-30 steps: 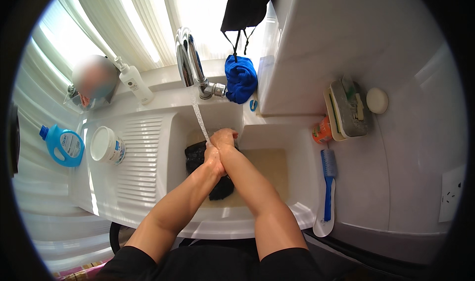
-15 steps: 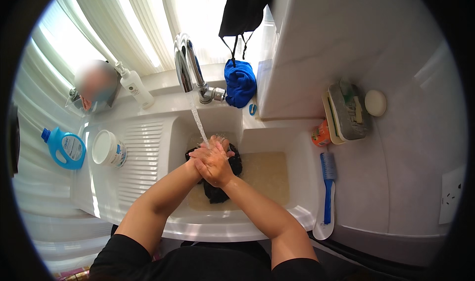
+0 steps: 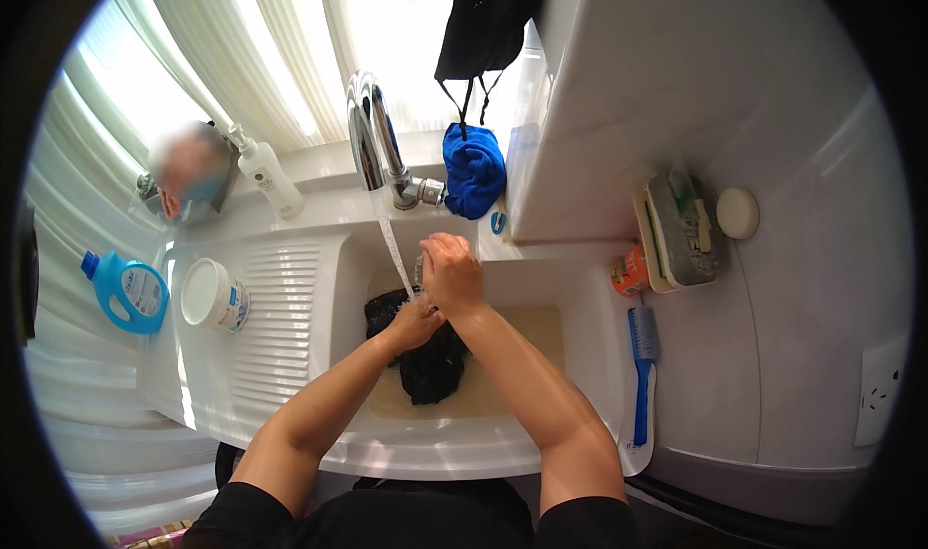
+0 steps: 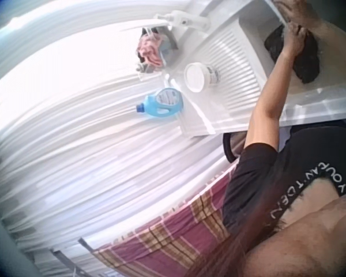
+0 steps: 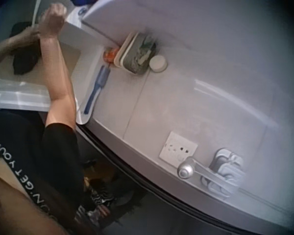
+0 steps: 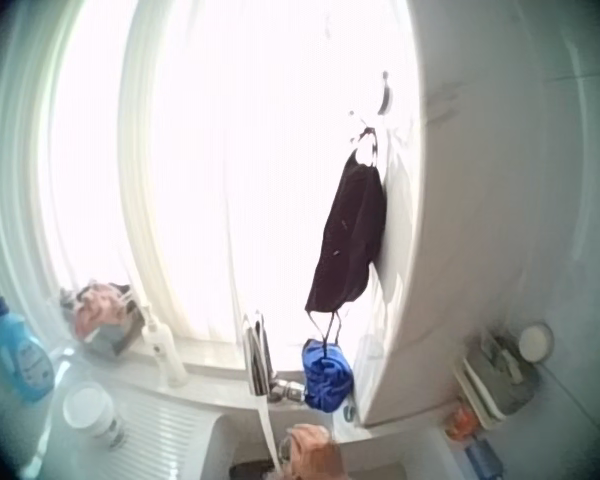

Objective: The person hangs a large striped fabric over a rack, then washes a black garment by hand in a sink using soap, and finally rinses a blue cloth under a running faucet.

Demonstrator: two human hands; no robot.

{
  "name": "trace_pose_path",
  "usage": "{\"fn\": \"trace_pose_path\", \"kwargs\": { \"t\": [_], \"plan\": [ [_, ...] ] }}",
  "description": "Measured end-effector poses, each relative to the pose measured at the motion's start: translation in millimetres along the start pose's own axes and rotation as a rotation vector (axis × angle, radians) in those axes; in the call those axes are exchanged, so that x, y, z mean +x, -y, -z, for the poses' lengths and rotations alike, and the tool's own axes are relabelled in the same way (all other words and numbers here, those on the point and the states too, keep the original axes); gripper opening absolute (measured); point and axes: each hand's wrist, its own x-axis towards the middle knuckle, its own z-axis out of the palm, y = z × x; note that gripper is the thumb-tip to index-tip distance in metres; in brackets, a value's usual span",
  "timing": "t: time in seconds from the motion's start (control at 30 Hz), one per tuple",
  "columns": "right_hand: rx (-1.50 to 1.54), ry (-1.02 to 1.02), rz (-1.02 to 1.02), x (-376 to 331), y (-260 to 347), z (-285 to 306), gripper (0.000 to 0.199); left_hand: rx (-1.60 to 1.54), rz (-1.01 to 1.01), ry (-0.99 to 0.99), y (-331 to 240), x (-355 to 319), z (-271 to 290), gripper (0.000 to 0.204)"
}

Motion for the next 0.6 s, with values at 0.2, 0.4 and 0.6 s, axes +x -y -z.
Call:
{"fn": "trace_pose_path", "kwargs": {
  "t": [0.2, 0.4, 0.6],
  "plan": [
    [-0.667, 0.033, -0.228, 130.6, -52.2, 15.4, 0.051, -0.343, 0.454, -0.029, -13.4, -6.7, 7.6, 0.043],
    [-0.612, 0.209, -0.329, 144.1, -26.9, 46.3, 0.042, -0.500, 0.453, -0.046, -23.0, -21.1, 8.5, 0.043],
    [-0.399, -0.218, 0.103, 81.1, 49.9, 112.3, 0.032, -0.723, 0.571, -0.090, -18.2, -23.9, 17.5, 0.054]
  ]
}}
